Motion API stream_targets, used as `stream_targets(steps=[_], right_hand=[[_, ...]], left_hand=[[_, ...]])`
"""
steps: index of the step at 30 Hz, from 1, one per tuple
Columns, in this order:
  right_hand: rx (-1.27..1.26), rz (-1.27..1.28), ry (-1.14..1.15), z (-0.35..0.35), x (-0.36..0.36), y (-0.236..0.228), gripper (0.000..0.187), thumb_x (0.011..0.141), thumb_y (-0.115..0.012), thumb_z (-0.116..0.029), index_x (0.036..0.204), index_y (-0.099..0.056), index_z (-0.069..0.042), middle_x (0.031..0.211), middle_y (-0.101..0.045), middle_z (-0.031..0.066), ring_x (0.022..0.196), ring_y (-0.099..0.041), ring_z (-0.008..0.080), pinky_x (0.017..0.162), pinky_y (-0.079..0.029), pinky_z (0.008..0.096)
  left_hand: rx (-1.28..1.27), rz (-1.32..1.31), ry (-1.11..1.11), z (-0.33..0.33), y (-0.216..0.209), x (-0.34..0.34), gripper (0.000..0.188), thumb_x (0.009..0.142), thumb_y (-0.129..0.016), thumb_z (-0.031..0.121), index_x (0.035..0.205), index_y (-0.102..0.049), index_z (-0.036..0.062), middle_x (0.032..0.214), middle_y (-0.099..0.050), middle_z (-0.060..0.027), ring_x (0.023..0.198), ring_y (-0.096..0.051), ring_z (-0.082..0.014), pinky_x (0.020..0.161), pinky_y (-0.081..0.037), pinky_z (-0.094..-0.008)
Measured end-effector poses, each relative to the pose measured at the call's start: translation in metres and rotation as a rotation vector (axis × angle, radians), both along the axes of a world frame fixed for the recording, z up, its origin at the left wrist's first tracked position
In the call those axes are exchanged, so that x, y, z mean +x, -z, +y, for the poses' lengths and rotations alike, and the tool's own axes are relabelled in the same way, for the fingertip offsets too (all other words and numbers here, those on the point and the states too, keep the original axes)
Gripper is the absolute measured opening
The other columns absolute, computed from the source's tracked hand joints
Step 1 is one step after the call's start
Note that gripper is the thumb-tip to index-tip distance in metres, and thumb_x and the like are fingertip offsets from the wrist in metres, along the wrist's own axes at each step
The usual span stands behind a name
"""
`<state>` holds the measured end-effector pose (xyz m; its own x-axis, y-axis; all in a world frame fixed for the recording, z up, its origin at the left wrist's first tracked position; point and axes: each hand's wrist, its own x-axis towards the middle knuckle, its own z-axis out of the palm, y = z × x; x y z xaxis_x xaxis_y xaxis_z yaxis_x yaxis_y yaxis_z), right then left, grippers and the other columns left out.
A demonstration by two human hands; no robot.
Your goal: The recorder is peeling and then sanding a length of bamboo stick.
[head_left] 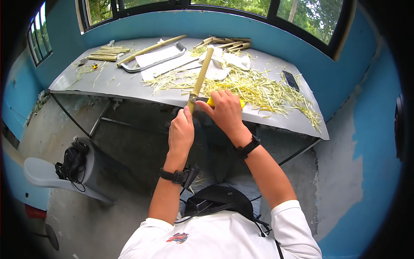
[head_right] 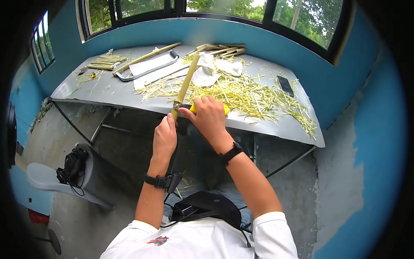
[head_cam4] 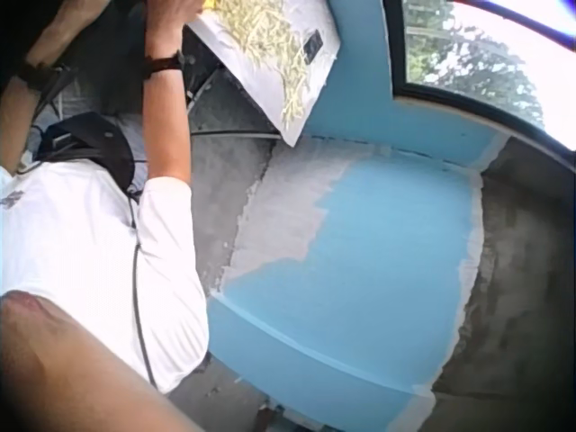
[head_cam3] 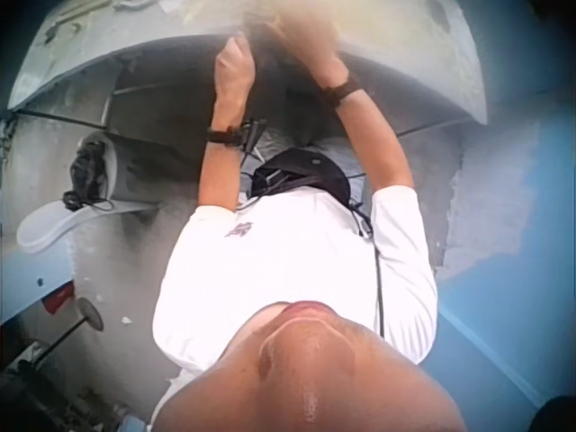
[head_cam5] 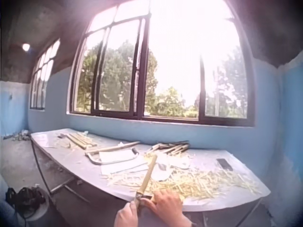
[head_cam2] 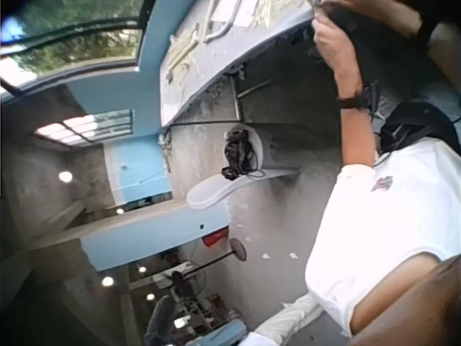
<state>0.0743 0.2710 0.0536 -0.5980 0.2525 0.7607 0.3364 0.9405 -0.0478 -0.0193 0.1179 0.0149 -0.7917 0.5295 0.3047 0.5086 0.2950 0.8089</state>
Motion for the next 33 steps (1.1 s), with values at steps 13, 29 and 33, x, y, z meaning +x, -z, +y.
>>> stream_targets(steps=[13, 29, 33], right_hand=[[-0.109, 0.010, -0.178, -0.002, -0.001, -0.005, 0.053, 0.103, -0.074, -0.053, 0.085, -0.063, -0.004, 0.083, -0.064, 0.0136, 0.085, -0.063, 0.0360, 0.077, -0.048, 0.0489], [-0.143, -0.157, -0.100, 0.000, -0.009, -0.012, 0.060, 0.099, -0.074, -0.062, 0.082, -0.068, -0.004, 0.078, -0.067, 0.0137, 0.078, -0.068, 0.0361, 0.071, -0.051, 0.0473], [-0.025, -0.039, -0.050, -0.006, -0.011, 0.001, 0.059, 0.097, -0.075, -0.063, 0.081, -0.066, -0.006, 0.080, -0.066, 0.0110, 0.079, -0.067, 0.0328, 0.072, -0.050, 0.0463]], left_hand=[[0.248, -0.708, 0.290, -0.042, 0.012, -0.020, 0.064, 0.121, -0.034, 0.054, 0.102, -0.065, 0.0026, 0.070, -0.054, 0.0013, 0.057, -0.052, -0.0082, 0.055, -0.046, -0.0269], [0.173, -0.338, 0.110, 0.002, 0.004, -0.017, 0.065, 0.122, -0.034, 0.046, 0.103, -0.070, -0.0060, 0.082, -0.074, -0.0168, 0.072, -0.074, -0.0281, 0.071, -0.058, -0.0434], [0.163, -0.326, 0.109, -0.006, 0.003, -0.012, 0.065, 0.122, -0.034, 0.045, 0.104, -0.070, -0.0068, 0.086, -0.076, -0.0205, 0.077, -0.077, -0.0342, 0.076, -0.059, -0.0473]])
